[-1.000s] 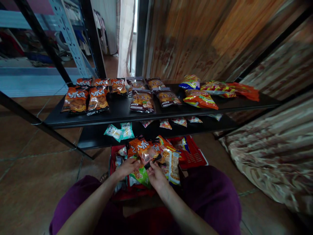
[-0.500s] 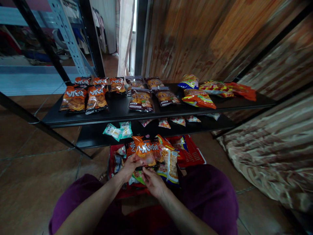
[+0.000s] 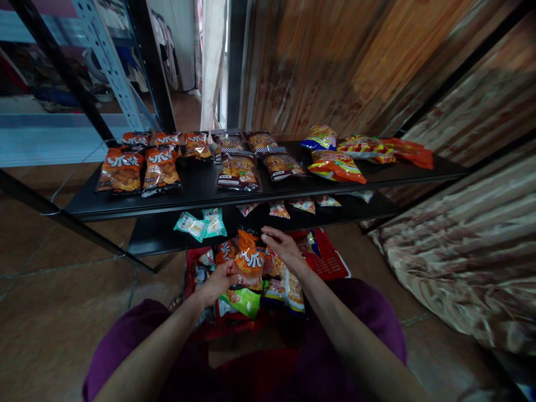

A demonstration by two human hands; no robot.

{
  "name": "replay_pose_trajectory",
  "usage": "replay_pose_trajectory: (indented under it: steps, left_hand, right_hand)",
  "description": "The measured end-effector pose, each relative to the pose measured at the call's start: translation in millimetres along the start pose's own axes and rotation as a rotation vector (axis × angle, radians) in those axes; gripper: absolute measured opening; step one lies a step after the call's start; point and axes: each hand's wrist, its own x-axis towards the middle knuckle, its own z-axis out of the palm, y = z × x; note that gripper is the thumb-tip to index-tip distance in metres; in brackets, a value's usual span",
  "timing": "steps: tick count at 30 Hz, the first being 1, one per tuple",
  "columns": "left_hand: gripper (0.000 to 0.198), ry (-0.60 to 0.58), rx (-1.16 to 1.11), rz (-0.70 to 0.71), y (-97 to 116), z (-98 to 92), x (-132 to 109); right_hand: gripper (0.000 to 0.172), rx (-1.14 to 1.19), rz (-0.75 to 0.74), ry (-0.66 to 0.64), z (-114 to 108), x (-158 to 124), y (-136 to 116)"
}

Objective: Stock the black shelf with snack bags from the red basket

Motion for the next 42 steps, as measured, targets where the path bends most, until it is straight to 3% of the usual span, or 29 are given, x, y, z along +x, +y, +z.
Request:
replay_pose_trajectory:
  steps: [4, 10, 14, 21, 34, 42]
  left_hand:
    - [0.026, -0.023, 0.016, 0.001, -3, -0.6, 1]
    - [0.035, -0.082, -0.045, 0.01, -7, -0.2, -1]
    - [0.039, -0.114, -0.089, -0.009, -6, 2.8, -1]
    - [0.035, -0.057, -0.043, 0.013, -6, -0.8, 6]
    - [0.034, -0.134, -0.018, 0.051, 13, -6.4, -5]
    - [0.033, -0.095, -0.004, 0.015, 12, -8.4, -4]
  right_hand:
    - [0.033, -0.156, -0.004, -0.176, 5, 18, -3]
    - [0.029, -0.158, 0.026, -0.282, 8, 27, -1]
    - [0.027, -0.141, 0.04, -0.23, 9, 27, -6]
    - [0.033, -0.006, 0.122, -0.101, 3, 32, -13]
    - [0.031, 0.047, 0.133, -0.038, 0, 38, -20]
    - [0.026, 0.01, 0.14, -0.007, -7, 45, -17]
